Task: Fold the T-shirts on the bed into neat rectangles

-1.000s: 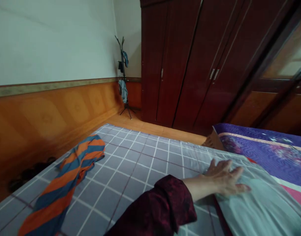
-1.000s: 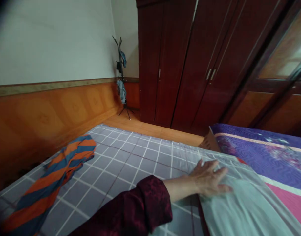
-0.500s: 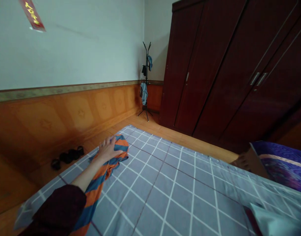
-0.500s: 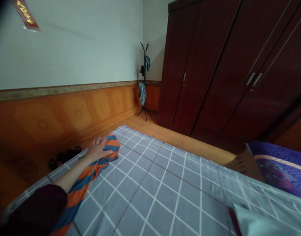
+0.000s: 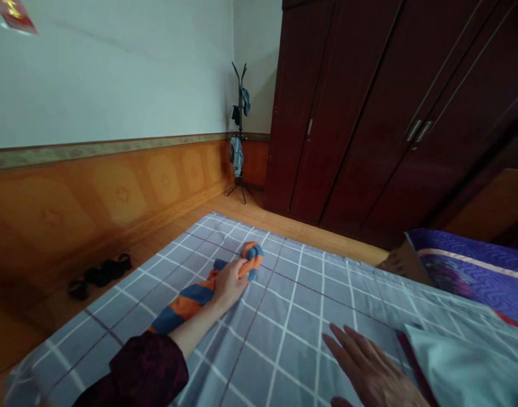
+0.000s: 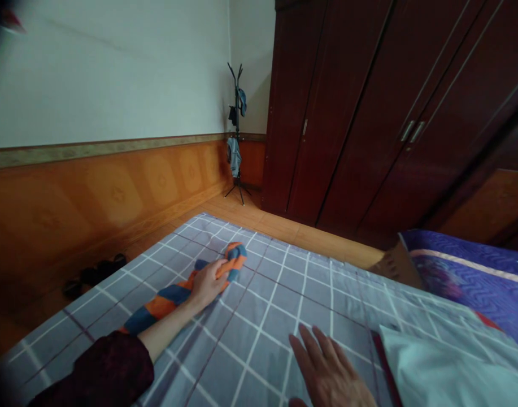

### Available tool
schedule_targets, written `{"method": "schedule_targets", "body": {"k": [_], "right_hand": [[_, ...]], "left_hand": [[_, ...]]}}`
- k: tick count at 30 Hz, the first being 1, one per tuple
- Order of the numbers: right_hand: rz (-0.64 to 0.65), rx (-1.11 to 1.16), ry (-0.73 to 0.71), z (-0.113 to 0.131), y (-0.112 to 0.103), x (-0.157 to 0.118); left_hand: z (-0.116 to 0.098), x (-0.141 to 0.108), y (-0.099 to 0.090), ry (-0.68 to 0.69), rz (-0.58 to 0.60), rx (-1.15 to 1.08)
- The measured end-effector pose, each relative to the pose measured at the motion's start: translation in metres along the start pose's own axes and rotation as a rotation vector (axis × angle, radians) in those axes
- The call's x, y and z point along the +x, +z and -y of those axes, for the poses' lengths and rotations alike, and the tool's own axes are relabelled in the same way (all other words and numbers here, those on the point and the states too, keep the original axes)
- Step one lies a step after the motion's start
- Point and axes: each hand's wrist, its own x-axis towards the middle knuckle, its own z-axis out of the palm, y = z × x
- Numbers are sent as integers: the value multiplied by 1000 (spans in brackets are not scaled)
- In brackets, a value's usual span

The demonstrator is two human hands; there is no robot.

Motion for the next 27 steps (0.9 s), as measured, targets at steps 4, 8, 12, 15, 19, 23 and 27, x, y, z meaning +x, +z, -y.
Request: {"method": "schedule_targets", "body": {"k": [4, 8, 12, 15, 19, 23, 27], "right_hand": [[-76, 98, 144, 2, -7, 70], [-21, 403, 475, -9, 5, 111], [57, 686, 574, -18, 35, 114], [-31, 684, 532, -14, 56, 107], [-211, 770, 677, -9, 70, 100], [-452, 1185, 973, -21, 76, 92], [-813, 1288, 1183, -38, 83, 82]], "left_hand": [[-63, -31, 30, 388, 121, -86], [-86, -52, 45, 931, 242, -30], [-83, -56, 44, 1049, 236, -38], [-82, -54, 35, 1011, 260, -175], [-78, -40, 20, 891, 213, -363], [-60, -7, 10, 593, 127, -334], [-42, 19, 2, 381, 399, -284]]}}
